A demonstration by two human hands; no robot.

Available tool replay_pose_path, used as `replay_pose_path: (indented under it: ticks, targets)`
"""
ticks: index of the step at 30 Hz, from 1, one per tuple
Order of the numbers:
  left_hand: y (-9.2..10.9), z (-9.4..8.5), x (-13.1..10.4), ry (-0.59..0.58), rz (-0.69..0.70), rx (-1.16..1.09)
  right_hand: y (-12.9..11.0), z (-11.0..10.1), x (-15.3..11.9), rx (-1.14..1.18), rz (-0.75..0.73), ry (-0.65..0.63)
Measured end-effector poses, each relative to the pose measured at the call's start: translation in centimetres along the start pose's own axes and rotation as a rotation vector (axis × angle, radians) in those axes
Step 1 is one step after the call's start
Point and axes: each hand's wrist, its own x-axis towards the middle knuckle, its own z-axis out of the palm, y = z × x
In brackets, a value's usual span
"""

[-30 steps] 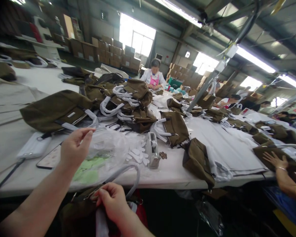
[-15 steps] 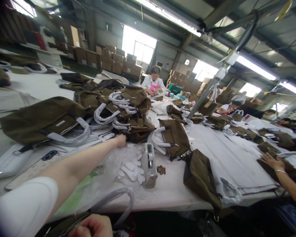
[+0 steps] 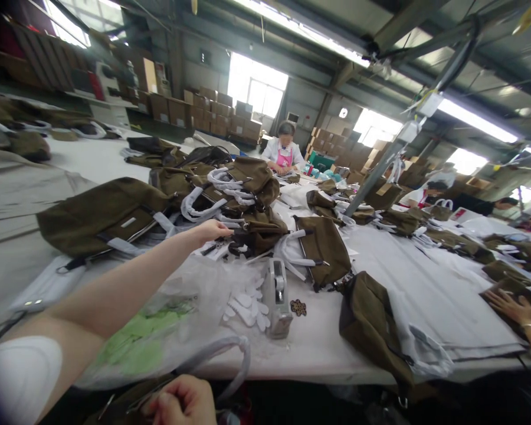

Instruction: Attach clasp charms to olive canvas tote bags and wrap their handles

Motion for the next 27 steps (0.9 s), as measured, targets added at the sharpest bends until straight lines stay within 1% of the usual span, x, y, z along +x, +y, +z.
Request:
replay_pose_path:
  ticks: [3,6,8,9,11,13,15,17,19,21,24,27]
  targets:
    - [0.8,-3.6,-3.4,0.09,0.055,-0.152,-0.7,0.1,-0.4,-0.015,-0.019,-0.008]
    - [0.9,-6.7,-8.1,0.173,0.119,-0.263,-1.7,0.1,-1.1,-0.048,-0.047,-0.016]
    - [0.6,-7.8,-12.0,0.228,0.179,-0.249,-2.4,0.0,-1.7,-0.077,-0.078,-0.021]
    - [0.3,-7.9,-14.0,0.252,0.221,-0.198,-2.7,0.0,-2.0,-0.089,-0.096,-0.024]
    - [-0.7,-7.2,-17.8,0.274,0.321,-0.027,-3.2,-0.1,-2.6,-0.108,-0.129,-0.024]
    - [-2.2,-5.4,-21.2,0.243,0.385,0.167,-3.4,0.0,-3.4,-0.13,-0.146,-0.029]
    - [-4.2,-2.8,-24.0,0.153,0.345,0.332,-3.7,0.2,-4.1,-0.155,-0.146,-0.036]
    - [-6.4,-0.1,-26.0,0.047,0.229,0.44,-3.9,0.5,-4.9,-0.17,-0.143,-0.045]
    - [-8.6,2.1,-27.4,-0.032,0.12,0.484,-4.1,0.9,-5.6,-0.167,-0.137,-0.06]
    - [-10.4,3.5,-28.1,-0.065,0.063,0.487,-4.3,1.3,-6.1,-0.163,-0.13,-0.081]
    - [-12.0,4.1,-28.5,-0.077,0.059,0.477,-4.3,1.5,-6.2,-0.168,-0.134,-0.084]
    - [-12.7,3.8,-28.8,-0.075,0.085,0.474,-4.0,1.2,-5.8,-0.147,-0.12,-0.055]
